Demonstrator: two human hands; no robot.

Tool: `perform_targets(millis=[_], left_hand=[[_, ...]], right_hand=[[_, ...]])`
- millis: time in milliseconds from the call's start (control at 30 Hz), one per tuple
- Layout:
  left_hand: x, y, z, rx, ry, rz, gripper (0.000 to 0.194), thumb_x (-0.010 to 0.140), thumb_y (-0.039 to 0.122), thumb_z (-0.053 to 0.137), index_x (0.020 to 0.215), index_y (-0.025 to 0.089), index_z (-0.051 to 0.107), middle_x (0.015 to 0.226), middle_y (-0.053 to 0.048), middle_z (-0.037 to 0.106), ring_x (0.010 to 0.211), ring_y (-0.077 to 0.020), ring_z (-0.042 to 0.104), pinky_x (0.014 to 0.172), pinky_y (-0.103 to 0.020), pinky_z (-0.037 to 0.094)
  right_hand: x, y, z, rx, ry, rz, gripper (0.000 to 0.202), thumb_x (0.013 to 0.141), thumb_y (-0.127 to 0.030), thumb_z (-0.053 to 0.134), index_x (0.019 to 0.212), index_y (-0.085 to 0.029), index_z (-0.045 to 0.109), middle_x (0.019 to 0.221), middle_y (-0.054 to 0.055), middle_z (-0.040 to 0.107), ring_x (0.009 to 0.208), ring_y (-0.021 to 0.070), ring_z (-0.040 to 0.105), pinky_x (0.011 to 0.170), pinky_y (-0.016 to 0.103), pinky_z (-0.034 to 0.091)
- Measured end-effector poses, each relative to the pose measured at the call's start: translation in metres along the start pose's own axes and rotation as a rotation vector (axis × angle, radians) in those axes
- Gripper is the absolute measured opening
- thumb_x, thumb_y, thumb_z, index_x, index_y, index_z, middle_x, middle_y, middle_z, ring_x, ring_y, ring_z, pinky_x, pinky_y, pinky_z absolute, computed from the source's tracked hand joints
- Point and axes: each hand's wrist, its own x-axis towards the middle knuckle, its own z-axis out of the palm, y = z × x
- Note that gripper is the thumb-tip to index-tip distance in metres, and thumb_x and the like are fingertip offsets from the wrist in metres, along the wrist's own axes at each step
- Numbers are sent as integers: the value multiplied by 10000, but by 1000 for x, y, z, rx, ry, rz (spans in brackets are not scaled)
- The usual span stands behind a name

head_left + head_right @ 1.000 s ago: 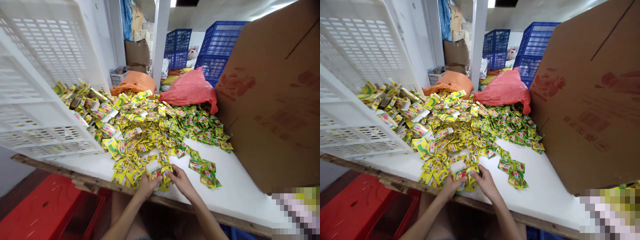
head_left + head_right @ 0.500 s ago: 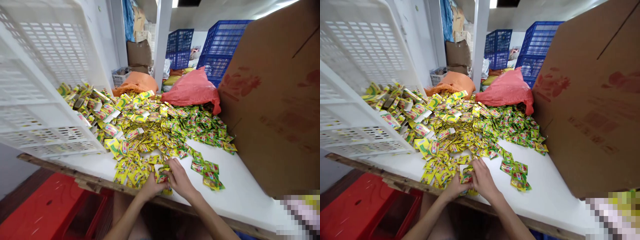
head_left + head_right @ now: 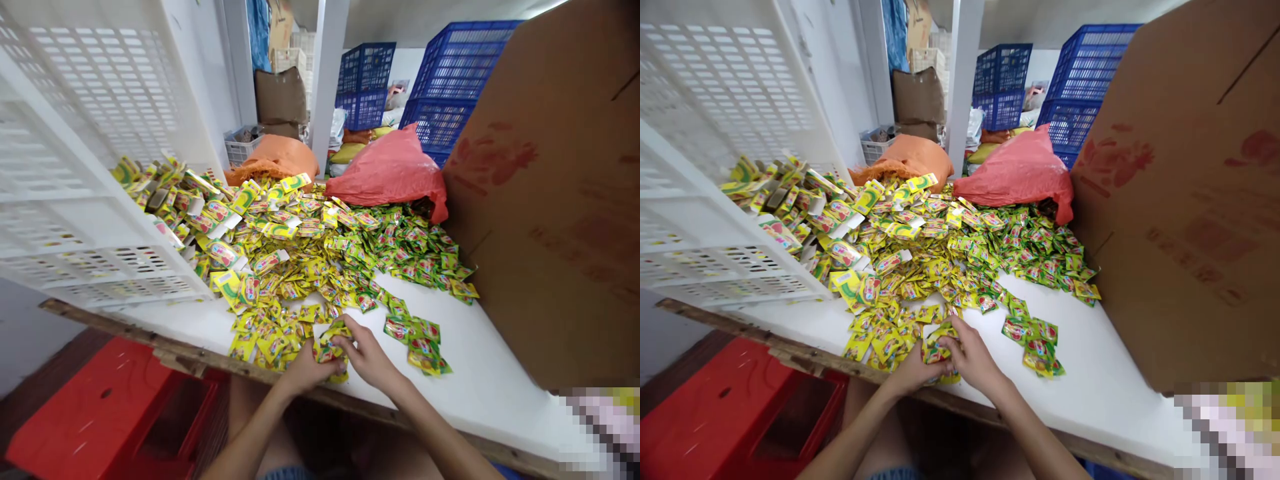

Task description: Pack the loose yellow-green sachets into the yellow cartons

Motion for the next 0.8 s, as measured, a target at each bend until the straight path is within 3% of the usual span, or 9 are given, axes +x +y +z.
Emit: perform_targets(millis=[167,367,467,567,633,800], left_hand=[[2,0,-1,90,-40,22,501,604,224,727,1076,151,574,1006,-59,669,918,-209,597,870,-324,445],[2,2,0,91,-92,34,457,620,225,715,1049,141,579,968,-60,676,895,-211,607,840,-307,453],[2,3,1,89,-99,24,418,609,226,721,998,139,596,926,-53,678,852,-204,608,810,-305,462],[2,6,0,57,-84,48,444,601,228,725,1018,147,595,955,-52,670,870,-206,595,811,-307,460],[1,8,0,45,-93,59,465,604,244,728,1038,148,593,984,-56,662,897,-209,583,823,-305,452],[1,7,-1,106,-125,-50,456,585,292,745,986,133,600,882,-41,669,804,-190,590,757,-290,456]], right_hand=[[-1,12,5,-121,109,43,98,852,-219,417,926,-204,479,849,58,590,808,199,560,700,297,438],[0,15,17,-37,237,143,144,879,-320,403,964,-207,433,741,19,595,642,177,567,571,259,421],[-3,15,21,-30,312,65,141,870,-286,425,986,-206,438,833,42,591,763,187,576,664,281,448],[-10,14,19,-66,228,-129,95,851,-211,442,943,-210,468,908,65,563,871,195,542,752,308,443],[-16,11,13,-80,159,-178,94,853,-181,428,927,-211,476,895,63,553,869,191,529,755,309,435],[-18,4,-7,-161,-8,25,86,876,-236,409,930,-210,470,860,57,565,826,198,544,720,308,423]])
